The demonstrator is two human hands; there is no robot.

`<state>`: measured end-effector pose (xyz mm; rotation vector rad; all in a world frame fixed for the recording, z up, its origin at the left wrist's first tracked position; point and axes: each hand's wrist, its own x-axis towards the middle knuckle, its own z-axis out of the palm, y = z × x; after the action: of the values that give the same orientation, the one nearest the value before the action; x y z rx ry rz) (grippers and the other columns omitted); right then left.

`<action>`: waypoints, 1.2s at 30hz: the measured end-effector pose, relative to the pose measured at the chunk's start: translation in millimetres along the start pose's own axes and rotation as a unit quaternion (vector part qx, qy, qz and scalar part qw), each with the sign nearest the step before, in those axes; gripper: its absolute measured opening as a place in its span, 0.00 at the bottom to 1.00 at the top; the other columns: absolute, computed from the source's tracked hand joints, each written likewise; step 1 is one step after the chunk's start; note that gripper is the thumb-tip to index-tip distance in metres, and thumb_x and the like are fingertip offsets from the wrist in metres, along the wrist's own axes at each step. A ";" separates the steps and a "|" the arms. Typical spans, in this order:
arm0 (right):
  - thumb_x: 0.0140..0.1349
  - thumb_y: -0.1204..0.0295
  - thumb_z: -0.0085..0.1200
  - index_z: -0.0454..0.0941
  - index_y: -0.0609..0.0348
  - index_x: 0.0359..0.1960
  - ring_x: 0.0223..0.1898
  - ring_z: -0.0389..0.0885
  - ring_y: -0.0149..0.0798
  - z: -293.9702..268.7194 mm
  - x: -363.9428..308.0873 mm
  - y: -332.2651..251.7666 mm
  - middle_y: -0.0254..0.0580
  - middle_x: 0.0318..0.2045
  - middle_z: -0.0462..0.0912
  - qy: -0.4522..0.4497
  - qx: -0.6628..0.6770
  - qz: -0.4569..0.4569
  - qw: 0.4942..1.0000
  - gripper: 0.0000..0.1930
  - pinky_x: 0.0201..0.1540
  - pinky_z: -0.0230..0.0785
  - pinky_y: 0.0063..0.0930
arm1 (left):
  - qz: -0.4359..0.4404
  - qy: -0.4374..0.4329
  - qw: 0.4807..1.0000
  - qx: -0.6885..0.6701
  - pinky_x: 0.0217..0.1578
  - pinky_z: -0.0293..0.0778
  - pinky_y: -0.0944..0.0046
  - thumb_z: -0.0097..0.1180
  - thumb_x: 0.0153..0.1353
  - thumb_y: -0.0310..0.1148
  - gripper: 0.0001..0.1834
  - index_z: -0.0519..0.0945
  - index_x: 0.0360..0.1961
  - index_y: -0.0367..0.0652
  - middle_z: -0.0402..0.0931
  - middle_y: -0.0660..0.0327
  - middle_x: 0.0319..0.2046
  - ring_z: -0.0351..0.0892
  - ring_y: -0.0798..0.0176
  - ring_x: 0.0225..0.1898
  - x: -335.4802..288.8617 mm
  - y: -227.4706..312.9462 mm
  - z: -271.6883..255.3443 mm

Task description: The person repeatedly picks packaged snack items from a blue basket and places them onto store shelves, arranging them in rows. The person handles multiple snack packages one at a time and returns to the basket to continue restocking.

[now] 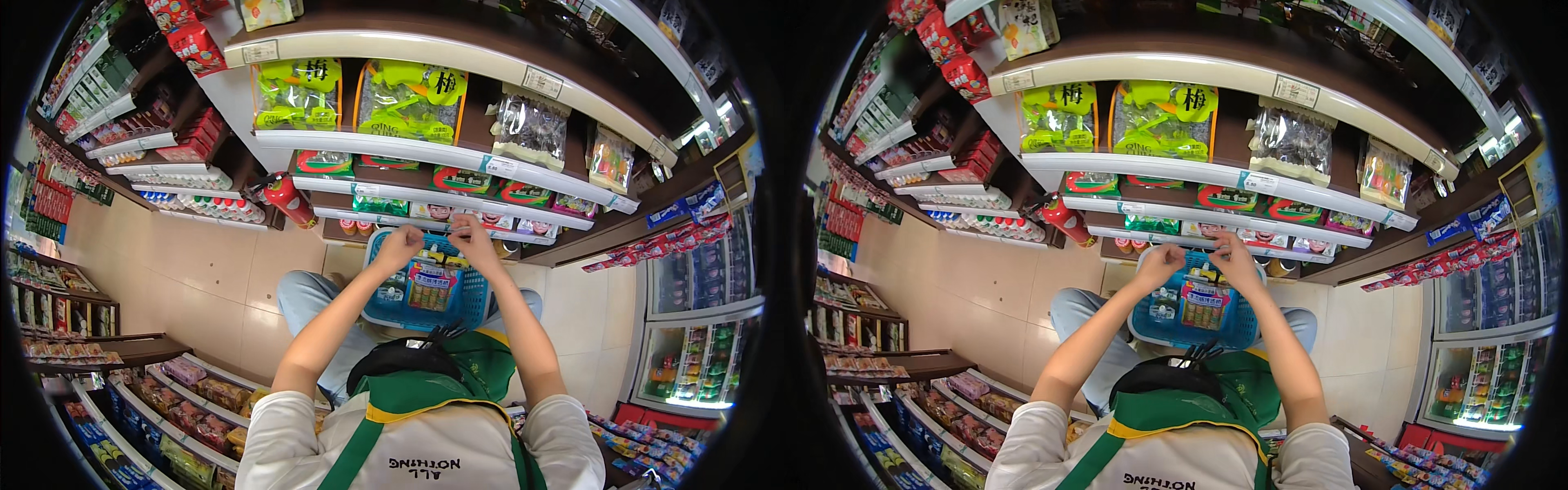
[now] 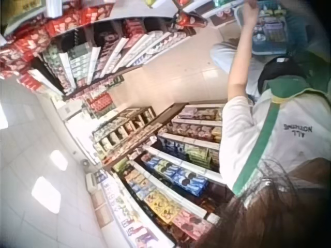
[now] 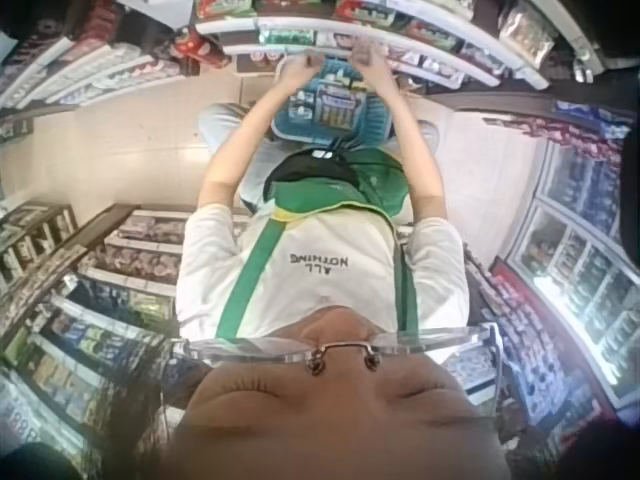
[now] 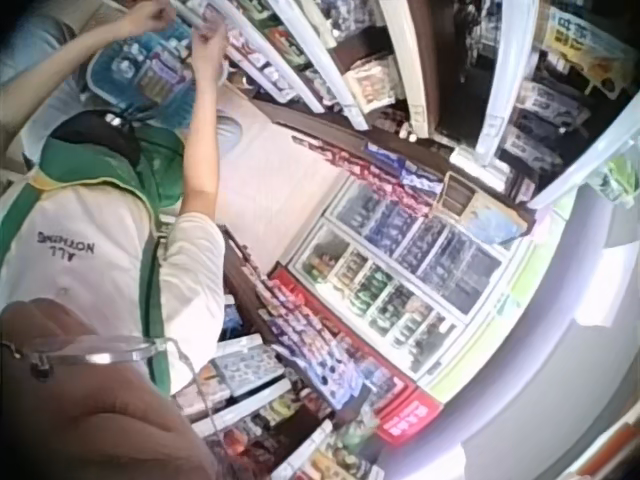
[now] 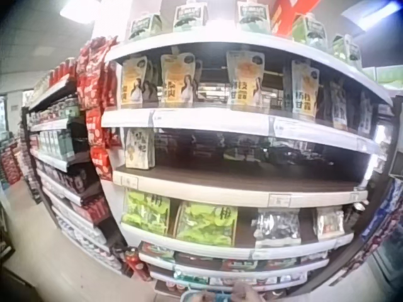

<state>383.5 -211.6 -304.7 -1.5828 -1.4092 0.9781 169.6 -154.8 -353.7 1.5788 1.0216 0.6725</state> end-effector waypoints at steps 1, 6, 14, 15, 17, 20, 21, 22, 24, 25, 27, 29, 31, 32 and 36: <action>0.57 0.77 0.61 0.69 0.60 0.57 0.42 0.80 0.35 2.2 -0.1 18.0 0.41 0.44 0.79 0.005 -0.002 0.011 1.000 0.25 0.44 0.73 0.29 | -0.015 -0.003 1.000 0.000 0.40 0.76 0.62 0.63 0.55 0.31 0.14 0.79 0.41 0.36 0.81 0.55 0.35 0.80 0.60 0.37 3.0 -14.6 9.1; 0.57 0.76 0.62 0.69 0.62 0.58 0.38 0.81 0.33 14.1 -2.9 101.7 0.38 0.41 0.82 0.029 -0.020 0.080 0.996 0.26 0.41 0.74 0.27 | -0.134 -0.017 0.989 0.056 0.42 0.76 0.57 0.63 0.56 0.33 0.14 0.80 0.41 0.37 0.82 0.52 0.37 0.82 0.53 0.42 11.3 -70.0 41.8; 0.57 0.74 0.62 0.65 0.69 0.62 0.45 0.81 0.40 47.2 -15.9 200.1 0.47 0.49 0.79 -0.005 0.054 0.284 0.957 0.31 0.41 0.77 0.29 | -0.269 -0.030 0.959 0.084 0.49 0.74 0.51 0.62 0.55 0.36 0.26 0.74 0.52 0.34 0.80 0.46 0.46 0.78 0.43 0.49 27.9 -146.7 82.3; 0.57 0.73 0.62 0.64 0.69 0.63 0.47 0.81 0.41 50.8 -17.0 203.6 0.49 0.51 0.78 -0.006 0.038 0.289 0.956 0.33 0.42 0.78 0.30 | -0.273 -0.042 0.955 0.105 0.51 0.73 0.50 0.61 0.55 0.35 0.27 0.73 0.54 0.33 0.79 0.44 0.48 0.77 0.41 0.50 30.7 -148.0 84.9; 0.56 0.71 0.63 0.62 0.68 0.65 0.52 0.79 0.45 50.3 -16.1 211.5 0.53 0.58 0.72 -0.034 0.060 0.310 0.948 0.36 0.46 0.78 0.32 | -0.279 -0.060 0.949 0.134 0.54 0.71 0.48 0.58 0.55 0.33 0.30 0.69 0.58 0.32 0.76 0.40 0.51 0.74 0.37 0.53 36.6 -150.5 90.7; 0.55 0.71 0.64 0.62 0.68 0.65 0.53 0.78 0.45 54.8 -11.4 210.1 0.54 0.60 0.71 -0.044 0.060 0.336 0.939 0.37 0.47 0.78 0.32 | -0.276 -0.080 0.945 0.155 0.58 0.67 0.45 0.55 0.56 0.32 0.33 0.64 0.63 0.31 0.71 0.36 0.56 0.69 0.34 0.58 43.9 -158.1 98.6; 0.54 0.71 0.64 0.60 0.68 0.67 0.53 0.78 0.44 51.8 -8.0 209.6 0.54 0.61 0.69 -0.070 0.072 0.347 0.933 0.39 0.47 0.77 0.32 | -0.269 -0.088 0.946 0.160 0.60 0.65 0.45 0.54 0.56 0.32 0.34 0.63 0.64 0.31 0.69 0.36 0.57 0.67 0.34 0.59 46.2 -162.3 101.4; 0.53 0.71 0.65 0.60 0.68 0.67 0.53 0.78 0.44 53.5 -7.7 216.4 0.54 0.60 0.70 -0.069 0.083 0.346 0.932 0.39 0.47 0.77 0.32 | -0.262 -0.097 0.946 0.165 0.61 0.63 0.45 0.53 0.56 0.32 0.35 0.61 0.65 0.32 0.68 0.36 0.59 0.66 0.33 0.60 47.6 -162.6 103.9; 0.52 0.71 0.65 0.59 0.67 0.67 0.53 0.77 0.44 59.6 -6.0 223.4 0.54 0.59 0.71 -0.066 0.110 0.345 0.930 0.41 0.48 0.76 0.32 | -0.286 -0.101 0.939 0.160 0.64 0.59 0.45 0.53 0.56 0.33 0.35 0.61 0.65 0.31 0.68 0.36 0.59 0.64 0.34 0.61 53.3 -169.1 112.3; 0.52 0.71 0.65 0.59 0.67 0.67 0.54 0.77 0.44 60.5 -5.7 227.6 0.54 0.59 0.72 -0.063 0.103 0.346 0.931 0.41 0.48 0.76 0.31 | -0.285 -0.107 0.938 0.166 0.63 0.60 0.45 0.53 0.55 0.33 0.35 0.62 0.65 0.32 0.68 0.37 0.59 0.65 0.34 0.61 56.4 -168.2 114.0; 0.52 0.72 0.65 0.59 0.67 0.68 0.54 0.76 0.43 63.5 -3.9 231.8 0.54 0.58 0.72 -0.059 0.090 0.347 0.932 0.41 0.48 0.75 0.31 | -0.291 -0.103 0.937 0.164 0.63 0.60 0.45 0.54 0.55 0.34 0.35 0.63 0.64 0.32 0.68 0.37 0.59 0.65 0.35 0.61 57.4 -172.0 117.7; 0.52 0.72 0.65 0.58 0.67 0.68 0.53 0.77 0.44 62.4 2.1 220.3 0.54 0.58 0.72 -0.087 0.101 0.370 0.920 0.41 0.48 0.75 0.32 | -0.306 -0.082 0.937 0.145 0.63 0.59 0.44 0.56 0.55 0.36 0.35 0.64 0.63 0.33 0.69 0.37 0.58 0.65 0.36 0.61 57.0 -187.3 121.7; 0.52 0.73 0.65 0.57 0.68 0.68 0.51 0.79 0.44 62.0 1.8 224.5 0.55 0.58 0.71 -0.098 0.118 0.377 0.913 0.42 0.47 0.76 0.32 | -0.301 -0.092 0.940 0.131 0.63 0.58 0.44 0.59 0.55 0.39 0.35 0.65 0.62 0.34 0.71 0.39 0.57 0.66 0.37 0.61 57.2 -192.1 121.4; 0.53 0.74 0.64 0.56 0.68 0.69 0.50 0.79 0.44 63.5 2.2 226.1 0.55 0.59 0.70 -0.100 0.129 0.371 0.914 0.42 0.47 0.76 0.32 | -0.299 -0.097 0.941 0.123 0.63 0.58 0.44 0.61 0.55 0.40 0.36 0.66 0.62 0.34 0.72 0.39 0.56 0.67 0.37 0.60 57.3 -194.3 121.4; 0.58 0.77 0.61 0.51 0.68 0.70 0.47 0.82 0.44 71.4 3.2 243.9 0.55 0.61 0.68 -0.078 0.220 0.396 0.888 0.41 0.45 0.79 0.32 | -0.285 -0.115 0.930 0.202 0.63 0.57 0.44 0.64 0.53 0.44 0.37 0.68 0.61 0.37 0.75 0.43 0.54 0.70 0.39 0.59 61.7 -183.1 117.0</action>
<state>413.4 -222.3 -556.9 -1.7517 -0.5123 1.7844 248.6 -148.3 -565.2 1.5410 1.4135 -0.1315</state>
